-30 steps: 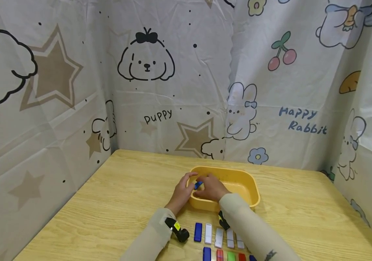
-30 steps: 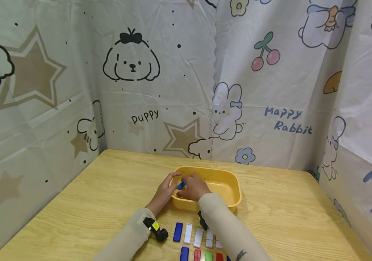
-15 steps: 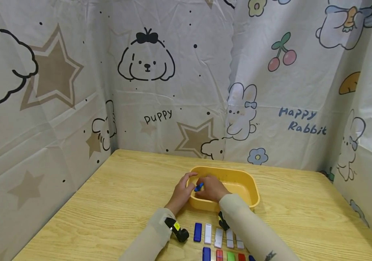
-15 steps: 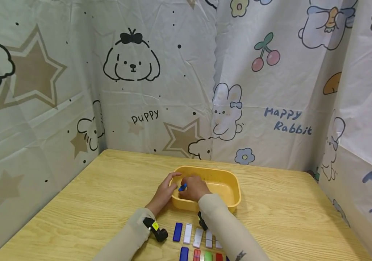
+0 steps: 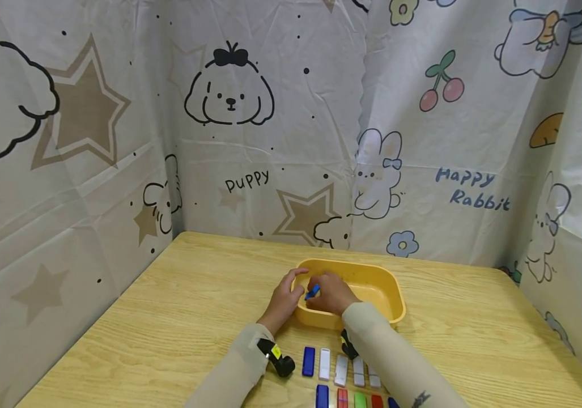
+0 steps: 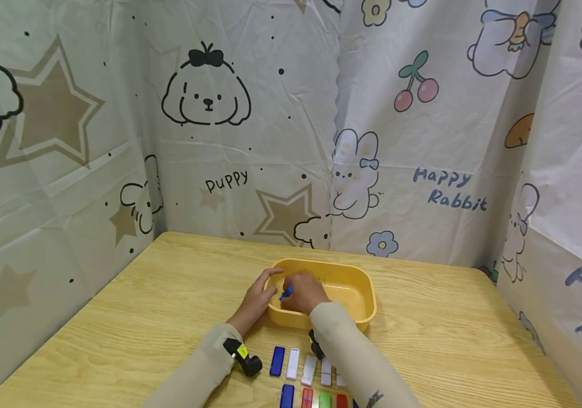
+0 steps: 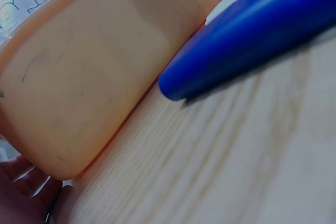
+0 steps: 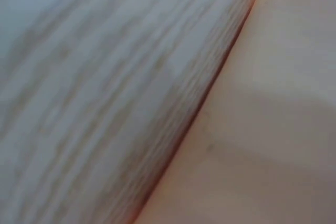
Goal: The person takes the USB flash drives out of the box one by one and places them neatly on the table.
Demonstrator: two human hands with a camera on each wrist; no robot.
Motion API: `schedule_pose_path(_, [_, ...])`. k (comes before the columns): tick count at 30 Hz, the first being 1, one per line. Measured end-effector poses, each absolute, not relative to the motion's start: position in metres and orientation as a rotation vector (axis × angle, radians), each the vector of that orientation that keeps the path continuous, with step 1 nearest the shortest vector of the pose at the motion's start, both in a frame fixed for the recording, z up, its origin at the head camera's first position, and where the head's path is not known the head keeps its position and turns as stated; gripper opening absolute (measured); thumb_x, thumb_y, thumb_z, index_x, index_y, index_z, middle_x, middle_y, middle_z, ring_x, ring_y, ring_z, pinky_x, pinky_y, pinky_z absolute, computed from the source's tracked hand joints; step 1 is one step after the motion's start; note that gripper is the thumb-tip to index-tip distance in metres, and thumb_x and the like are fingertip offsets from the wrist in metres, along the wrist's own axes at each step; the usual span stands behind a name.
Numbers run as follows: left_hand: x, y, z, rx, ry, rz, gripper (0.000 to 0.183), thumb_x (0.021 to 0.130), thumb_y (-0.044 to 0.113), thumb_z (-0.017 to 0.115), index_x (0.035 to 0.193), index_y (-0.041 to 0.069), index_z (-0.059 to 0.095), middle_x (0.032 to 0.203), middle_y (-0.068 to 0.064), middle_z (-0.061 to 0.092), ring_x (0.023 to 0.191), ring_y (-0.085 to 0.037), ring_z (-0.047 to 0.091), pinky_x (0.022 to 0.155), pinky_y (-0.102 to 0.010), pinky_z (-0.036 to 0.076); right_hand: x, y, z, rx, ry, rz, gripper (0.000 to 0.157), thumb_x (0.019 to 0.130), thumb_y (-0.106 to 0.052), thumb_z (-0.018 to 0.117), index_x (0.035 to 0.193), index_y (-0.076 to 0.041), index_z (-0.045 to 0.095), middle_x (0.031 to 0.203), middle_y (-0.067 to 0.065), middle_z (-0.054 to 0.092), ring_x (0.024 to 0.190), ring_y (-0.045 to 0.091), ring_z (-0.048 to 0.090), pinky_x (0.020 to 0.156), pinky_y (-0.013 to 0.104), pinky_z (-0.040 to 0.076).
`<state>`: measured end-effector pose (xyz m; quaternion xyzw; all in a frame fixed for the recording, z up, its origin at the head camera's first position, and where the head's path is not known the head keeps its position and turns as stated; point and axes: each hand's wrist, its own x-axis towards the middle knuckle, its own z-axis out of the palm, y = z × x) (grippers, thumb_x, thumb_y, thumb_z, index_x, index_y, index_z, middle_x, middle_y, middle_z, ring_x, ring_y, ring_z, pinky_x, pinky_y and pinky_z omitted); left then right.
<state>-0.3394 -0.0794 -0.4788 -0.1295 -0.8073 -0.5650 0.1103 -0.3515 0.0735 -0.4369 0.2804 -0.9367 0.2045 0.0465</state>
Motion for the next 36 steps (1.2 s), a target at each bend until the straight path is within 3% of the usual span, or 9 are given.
schedule_pose_path(26, [-0.3377,-0.0795,-0.4784,-0.383,-2.379,-1.666,0.043,0.089,0.011,0.046,0.131,0.015,0.054,0.141,-0.010,0.048,0.136,-0.029,0.037,0.110,-0.051,0.027,-0.3542,0.0724,-0.4389,0.764,-2.922,0.610,0.026,0.073,-0.022,0.079,0.094,-0.009,0.071,0.091,0.009,0.065,0.080,0.021,0.052,0.077,0.038,0.049])
schedule_pose_path(36, [-0.3359,-0.0793,-0.4757,-0.376,-2.383,-1.695,0.043,0.089,0.011,0.046,0.132,0.015,0.053,0.142,-0.011,0.045,0.136,-0.031,0.036,0.110,-0.053,0.026,-0.3502,0.0718,-0.4365,0.693,-2.917,0.634,0.041,0.072,-0.026,0.080,0.101,-0.004,0.063,0.090,0.009,0.060,0.073,0.020,0.051,0.071,0.035,0.049])
